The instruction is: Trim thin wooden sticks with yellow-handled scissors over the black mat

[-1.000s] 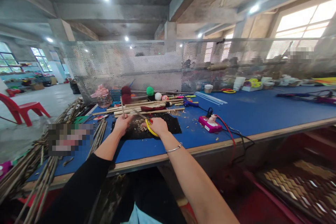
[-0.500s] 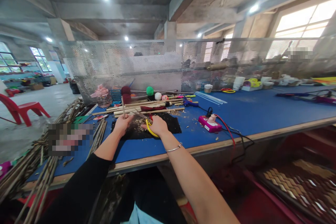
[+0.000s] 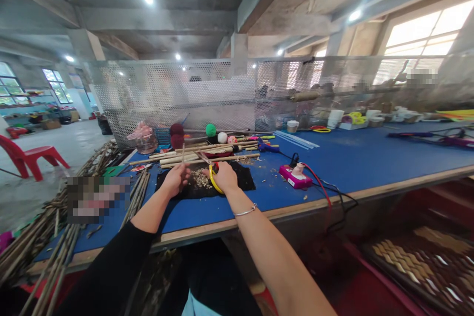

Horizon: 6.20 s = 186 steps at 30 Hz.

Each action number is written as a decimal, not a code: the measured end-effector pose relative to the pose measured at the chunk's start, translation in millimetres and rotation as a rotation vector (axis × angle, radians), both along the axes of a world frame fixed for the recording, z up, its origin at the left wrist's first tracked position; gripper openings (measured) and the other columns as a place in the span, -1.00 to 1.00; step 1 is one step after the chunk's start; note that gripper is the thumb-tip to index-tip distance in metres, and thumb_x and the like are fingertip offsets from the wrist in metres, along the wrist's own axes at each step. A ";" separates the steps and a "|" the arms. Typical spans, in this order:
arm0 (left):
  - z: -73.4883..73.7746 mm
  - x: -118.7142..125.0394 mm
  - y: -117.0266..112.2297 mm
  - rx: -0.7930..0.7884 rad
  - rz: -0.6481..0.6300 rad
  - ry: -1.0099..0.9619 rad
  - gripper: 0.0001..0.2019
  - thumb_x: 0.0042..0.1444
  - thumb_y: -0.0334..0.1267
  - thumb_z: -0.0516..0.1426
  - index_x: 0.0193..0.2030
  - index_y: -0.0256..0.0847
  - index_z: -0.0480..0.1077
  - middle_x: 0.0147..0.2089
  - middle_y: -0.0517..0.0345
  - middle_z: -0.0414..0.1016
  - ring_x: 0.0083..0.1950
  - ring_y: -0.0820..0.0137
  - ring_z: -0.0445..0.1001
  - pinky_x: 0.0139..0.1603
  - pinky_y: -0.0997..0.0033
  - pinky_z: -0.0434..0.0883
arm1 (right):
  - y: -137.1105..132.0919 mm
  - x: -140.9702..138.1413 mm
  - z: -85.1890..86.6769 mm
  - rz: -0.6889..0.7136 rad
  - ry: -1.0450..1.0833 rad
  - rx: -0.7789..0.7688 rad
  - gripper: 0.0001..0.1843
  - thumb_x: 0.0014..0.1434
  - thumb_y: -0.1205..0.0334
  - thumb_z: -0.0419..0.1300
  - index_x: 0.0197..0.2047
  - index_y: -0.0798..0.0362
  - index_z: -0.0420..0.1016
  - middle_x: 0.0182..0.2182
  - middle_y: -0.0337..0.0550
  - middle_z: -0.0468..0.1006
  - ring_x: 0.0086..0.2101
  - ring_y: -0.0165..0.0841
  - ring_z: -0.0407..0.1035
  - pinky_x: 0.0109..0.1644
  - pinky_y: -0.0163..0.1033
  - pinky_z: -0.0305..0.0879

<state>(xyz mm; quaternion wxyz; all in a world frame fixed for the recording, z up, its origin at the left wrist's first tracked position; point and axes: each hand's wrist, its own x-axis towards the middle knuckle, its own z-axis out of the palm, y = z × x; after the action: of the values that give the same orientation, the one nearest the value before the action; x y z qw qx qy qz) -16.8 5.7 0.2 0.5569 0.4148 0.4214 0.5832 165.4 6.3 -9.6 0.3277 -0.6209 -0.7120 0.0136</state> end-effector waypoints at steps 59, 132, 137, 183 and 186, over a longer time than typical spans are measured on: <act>-0.3 19.3 1.1 -0.014 0.067 -0.135 -0.69 -0.04 0.00 0.05 -0.32 -0.23 0.22 -0.63 0.34 0.17 -0.72 0.63 0.09 -0.74 0.63 -0.07 | 3.2 -2.0 -3.7 -0.041 0.270 -0.091 -0.62 -0.09 0.06 0.18 -0.20 0.05 0.33 -0.31 -0.10 0.48 -0.29 -0.30 0.37 -0.29 -0.33 0.19; -4.6 24.4 -19.7 -0.102 -0.179 -0.288 -0.78 -0.16 -0.40 0.21 -0.28 -0.25 0.45 -0.40 0.12 0.46 -0.54 0.59 0.35 -0.54 0.62 0.32 | -18.1 -24.7 38.9 0.240 0.060 -0.327 -0.41 -0.08 -0.22 0.09 -0.13 0.06 0.38 -0.24 -0.06 0.49 -0.27 -0.28 0.39 -0.29 -0.35 0.21; -6.0 26.3 -19.2 -0.107 -0.148 -0.279 -0.79 -0.18 -0.40 0.22 -0.31 -0.30 0.46 -0.46 0.11 0.44 -0.58 0.61 0.31 -0.57 0.63 0.30 | -21.7 -26.5 41.1 0.276 0.008 -0.361 -0.44 -0.02 -0.26 0.00 -0.27 0.06 0.45 -0.35 -0.08 0.52 -0.34 -0.30 0.39 -0.37 -0.37 0.19; -14.4 20.6 -27.4 -0.026 -0.068 0.170 -0.71 -0.26 -0.13 0.25 -0.46 -0.28 0.32 -0.61 0.21 0.34 -0.65 0.58 0.25 -0.72 0.65 -0.05 | -19.3 -14.7 16.6 0.179 -0.115 -0.313 -0.34 -0.19 -0.34 0.07 -0.23 0.04 0.39 -0.30 -0.06 0.50 -0.30 -0.24 0.40 -0.36 -0.33 0.20; -14.6 19.3 -26.9 -0.026 -0.086 0.156 -0.70 -0.26 -0.12 0.25 -0.47 -0.26 0.29 -0.61 0.22 0.33 -0.65 0.58 0.27 -0.72 0.66 -0.06 | -21.8 -14.6 17.7 0.183 -0.113 -0.309 -0.38 -0.18 -0.36 0.05 -0.25 -0.01 0.41 -0.32 -0.10 0.51 -0.32 -0.24 0.40 -0.39 -0.32 0.20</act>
<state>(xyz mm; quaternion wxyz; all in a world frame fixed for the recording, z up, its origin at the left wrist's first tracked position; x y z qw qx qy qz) 2.5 -21.2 -14.4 0.5521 0.4697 0.4529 0.5192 150.8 -15.5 8.1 0.1854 -0.5961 -0.7723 0.1177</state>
